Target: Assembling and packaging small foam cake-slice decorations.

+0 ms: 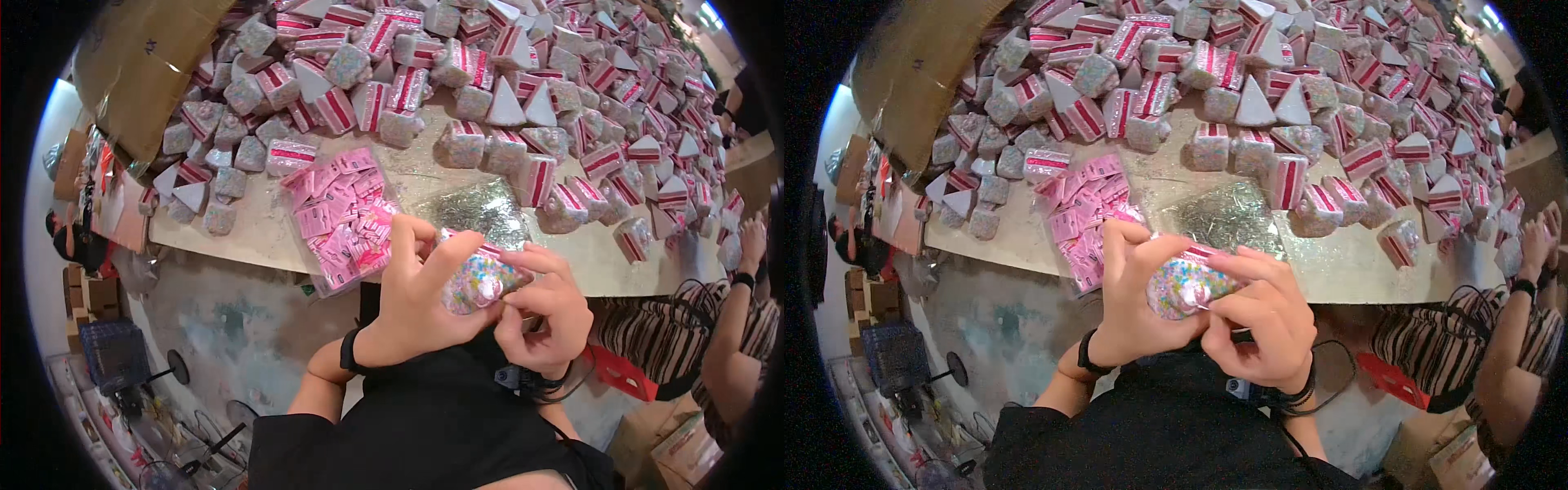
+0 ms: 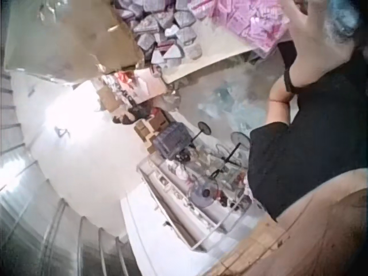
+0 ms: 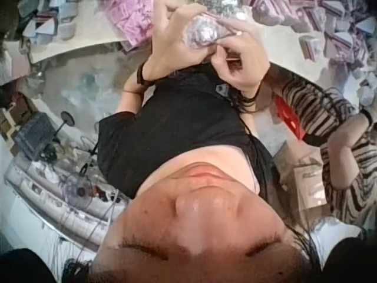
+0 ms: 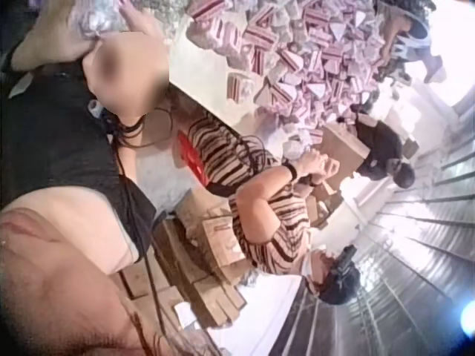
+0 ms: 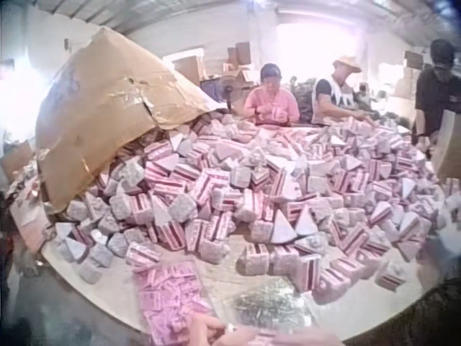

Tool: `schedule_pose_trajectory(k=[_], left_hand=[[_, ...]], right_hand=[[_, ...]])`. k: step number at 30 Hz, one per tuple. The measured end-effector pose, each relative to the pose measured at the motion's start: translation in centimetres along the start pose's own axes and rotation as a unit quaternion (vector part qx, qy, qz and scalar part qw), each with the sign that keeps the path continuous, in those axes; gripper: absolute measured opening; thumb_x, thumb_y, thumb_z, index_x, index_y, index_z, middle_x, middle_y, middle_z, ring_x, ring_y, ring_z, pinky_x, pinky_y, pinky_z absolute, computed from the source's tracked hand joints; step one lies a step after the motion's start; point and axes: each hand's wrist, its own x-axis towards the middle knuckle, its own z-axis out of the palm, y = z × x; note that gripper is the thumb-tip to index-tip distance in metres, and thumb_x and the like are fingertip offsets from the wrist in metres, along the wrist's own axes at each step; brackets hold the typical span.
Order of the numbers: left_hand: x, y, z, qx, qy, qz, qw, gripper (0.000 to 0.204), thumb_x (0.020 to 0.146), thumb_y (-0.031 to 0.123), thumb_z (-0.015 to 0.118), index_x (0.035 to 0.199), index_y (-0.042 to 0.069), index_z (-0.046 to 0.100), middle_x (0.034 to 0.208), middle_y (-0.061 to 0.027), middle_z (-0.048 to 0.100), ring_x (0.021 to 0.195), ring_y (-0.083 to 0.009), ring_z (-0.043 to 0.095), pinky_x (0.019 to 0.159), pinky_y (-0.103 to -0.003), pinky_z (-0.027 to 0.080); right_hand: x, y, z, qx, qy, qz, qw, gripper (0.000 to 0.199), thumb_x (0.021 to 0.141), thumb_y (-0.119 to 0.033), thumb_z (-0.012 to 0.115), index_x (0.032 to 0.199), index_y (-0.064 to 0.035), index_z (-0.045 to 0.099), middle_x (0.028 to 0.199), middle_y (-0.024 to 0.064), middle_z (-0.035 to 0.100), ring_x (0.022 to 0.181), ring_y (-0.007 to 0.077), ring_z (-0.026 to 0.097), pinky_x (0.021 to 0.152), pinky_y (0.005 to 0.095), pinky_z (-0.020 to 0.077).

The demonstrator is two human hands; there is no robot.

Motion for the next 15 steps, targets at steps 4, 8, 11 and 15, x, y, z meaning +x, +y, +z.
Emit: schedule_pose_trajectory(k=[4, 8, 11, 15], left_hand=[[0.34, -0.04, 0.07, -0.017, -0.021, 0.000, 1.000, 0.070, 0.051, 0.023, 0.091, 0.113, 0.016, 0.061, 0.096, -0.0123, 0.042, 0.076, -0.0253, 0.051, 0.060, -0.035, 0.048], [0.11, -0.08, -0.08, -0.007, -0.023, -0.008, 1.000, 0.069, 0.051, 0.023, 0.091, 0.112, 0.017, 0.061, 0.096, -0.0119, 0.042, 0.073, -0.0250, 0.053, 0.058, -0.035, 0.048], [-0.06, -0.15, -0.09, 0.004, -0.016, -0.010, 1.000, 0.069, 0.050, 0.024, 0.092, 0.111, 0.017, 0.061, 0.096, -0.0117, 0.042, 0.069, -0.0241, 0.052, 0.055, -0.034, 0.047], [-0.19, -0.33, 0.08, 0.008, -0.003, -0.010, 1.000, 0.069, 0.050, 0.024, 0.092, 0.111, 0.018, 0.061, 0.096, -0.0115, 0.042, 0.068, -0.0234, 0.051, 0.053, -0.034, 0.046]], right_hand=[[-0.14, -0.19, 0.17, -0.004, 0.019, 0.001, 1.000, 0.020, 0.069, 0.005, 0.071, 0.087, -0.0005, 0.062, 0.085, 0.0173, 0.069, 0.090, 0.0345, 0.071, 0.086, 0.0477, 0.0559], [0.04, -0.60, 0.11, 0.007, 0.012, 0.024, 1.000, 0.020, 0.069, 0.007, 0.070, 0.086, 0.0005, 0.061, 0.087, 0.0191, 0.070, 0.089, 0.0346, 0.071, 0.084, 0.0467, 0.0565], [0.14, -0.68, 0.32, -0.004, 0.011, 0.022, 1.000, 0.020, 0.069, 0.007, 0.070, 0.086, 0.0008, 0.061, 0.086, 0.0190, 0.069, 0.090, 0.0348, 0.071, 0.085, 0.0471, 0.0565], [0.14, -0.65, 0.08, -0.019, -0.005, 0.016, 1.000, 0.020, 0.068, 0.008, 0.069, 0.085, 0.0007, 0.061, 0.084, 0.0178, 0.068, 0.094, 0.0349, 0.071, 0.087, 0.0482, 0.0564]])
